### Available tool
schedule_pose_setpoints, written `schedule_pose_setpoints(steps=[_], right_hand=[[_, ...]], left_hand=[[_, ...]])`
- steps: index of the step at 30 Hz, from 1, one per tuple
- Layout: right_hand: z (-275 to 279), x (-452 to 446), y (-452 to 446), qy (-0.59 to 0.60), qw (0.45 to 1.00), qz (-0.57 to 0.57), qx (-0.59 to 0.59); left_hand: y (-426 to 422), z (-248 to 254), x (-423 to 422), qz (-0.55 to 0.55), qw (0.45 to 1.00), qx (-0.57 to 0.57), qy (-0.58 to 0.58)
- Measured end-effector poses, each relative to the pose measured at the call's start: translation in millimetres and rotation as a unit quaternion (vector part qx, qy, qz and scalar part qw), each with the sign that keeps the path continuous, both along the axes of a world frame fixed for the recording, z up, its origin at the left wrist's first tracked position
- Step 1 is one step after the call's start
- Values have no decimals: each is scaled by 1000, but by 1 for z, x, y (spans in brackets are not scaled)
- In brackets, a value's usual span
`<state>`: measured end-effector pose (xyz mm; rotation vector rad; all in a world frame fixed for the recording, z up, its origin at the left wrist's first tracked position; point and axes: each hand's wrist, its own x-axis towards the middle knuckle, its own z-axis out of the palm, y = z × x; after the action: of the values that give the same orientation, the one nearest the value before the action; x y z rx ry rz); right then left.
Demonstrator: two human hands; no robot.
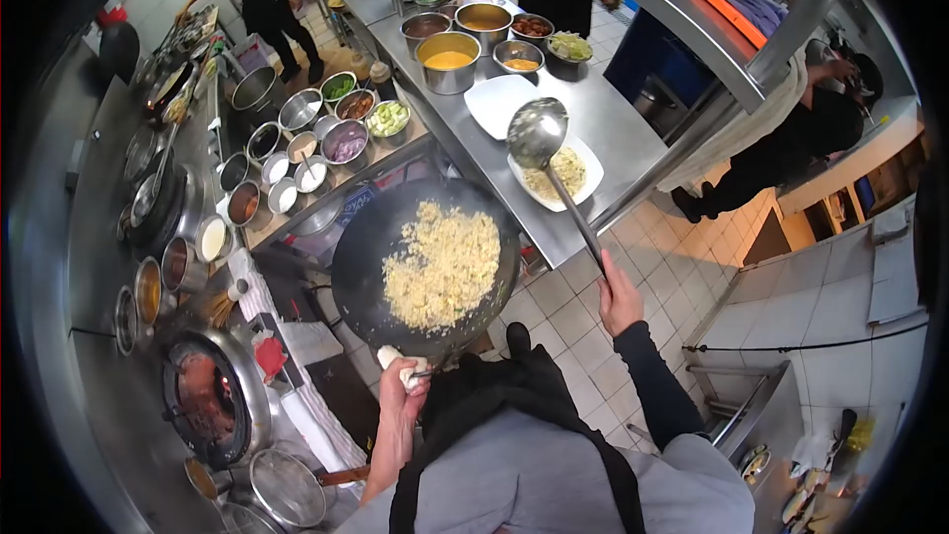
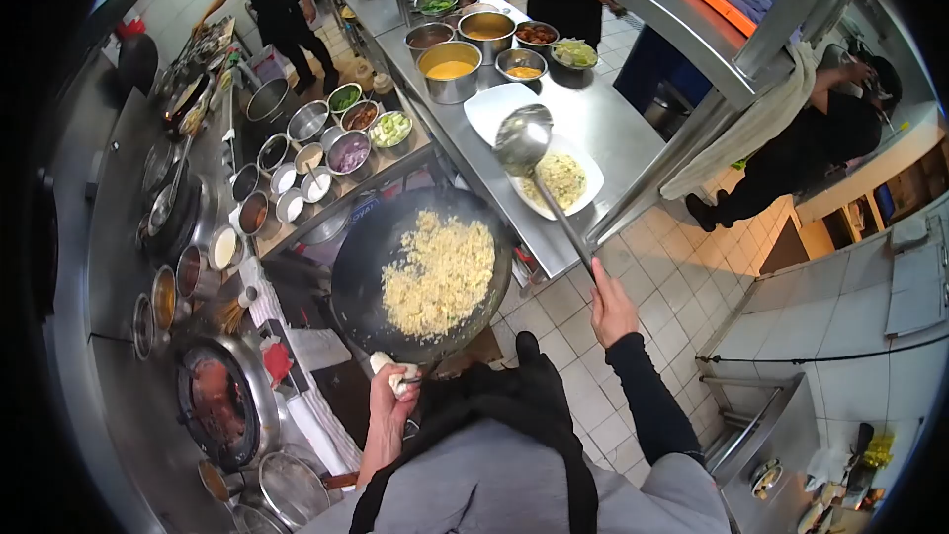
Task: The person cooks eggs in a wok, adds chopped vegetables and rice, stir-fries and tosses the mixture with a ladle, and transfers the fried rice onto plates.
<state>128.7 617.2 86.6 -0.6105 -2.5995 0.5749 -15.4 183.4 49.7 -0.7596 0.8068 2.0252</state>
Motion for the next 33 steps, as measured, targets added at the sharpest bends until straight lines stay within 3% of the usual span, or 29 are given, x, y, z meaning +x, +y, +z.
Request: schedule_pose_setpoints(steps=[3,4,6,7,8,9,11,12,14,15,17,19,23,25,26,27,31,33], right_hand=[[-13,12,-11,-59,992,98,52],[0,0,-25,-145,980,109,78],[6,-39,-39,-67,988,136,36],[8,-56,-42,-31,988,148,15],[5,-69,-50,-24,989,146,-21],[0,-60,-64,5,984,154,-88],[9,-77,-61,81,961,178,-195],[22,-74,-58,123,946,221,-203],[31,-63,-58,65,907,163,-383],[35,-62,-61,46,911,150,-382],[54,-64,-71,7,918,124,-378],[60,-63,-78,-14,918,120,-378],[60,-51,-92,-33,920,138,-366],[47,-49,-103,-51,915,151,-371],[49,-50,-118,-132,828,107,-535],[51,-45,-131,-211,705,54,-675],[14,-66,-155,-252,416,65,-872],[-10,-58,-158,-259,312,0,-914]], left_hand=[[16,22,-7,31,999,38,6],[19,35,-14,20,998,61,-7],[39,30,-39,62,997,11,37],[42,19,-61,21,997,33,69],[57,-4,-86,34,992,28,121],[51,1,-61,62,993,-31,100],[60,36,-27,131,980,-126,78],[47,46,6,106,984,-91,113],[40,70,23,111,983,-71,130],[36,61,24,143,980,-118,76],[22,71,2,66,987,-44,140],[9,74,4,65,985,-38,154],[19,81,39,93,944,-215,232],[15,15,62,100,910,-244,321],[16,11,66,112,927,-231,272],[9,7,72,98,940,-214,248],[-12,5,70,59,979,-137,140],[-23,-4,78,70,989,-98,90]])
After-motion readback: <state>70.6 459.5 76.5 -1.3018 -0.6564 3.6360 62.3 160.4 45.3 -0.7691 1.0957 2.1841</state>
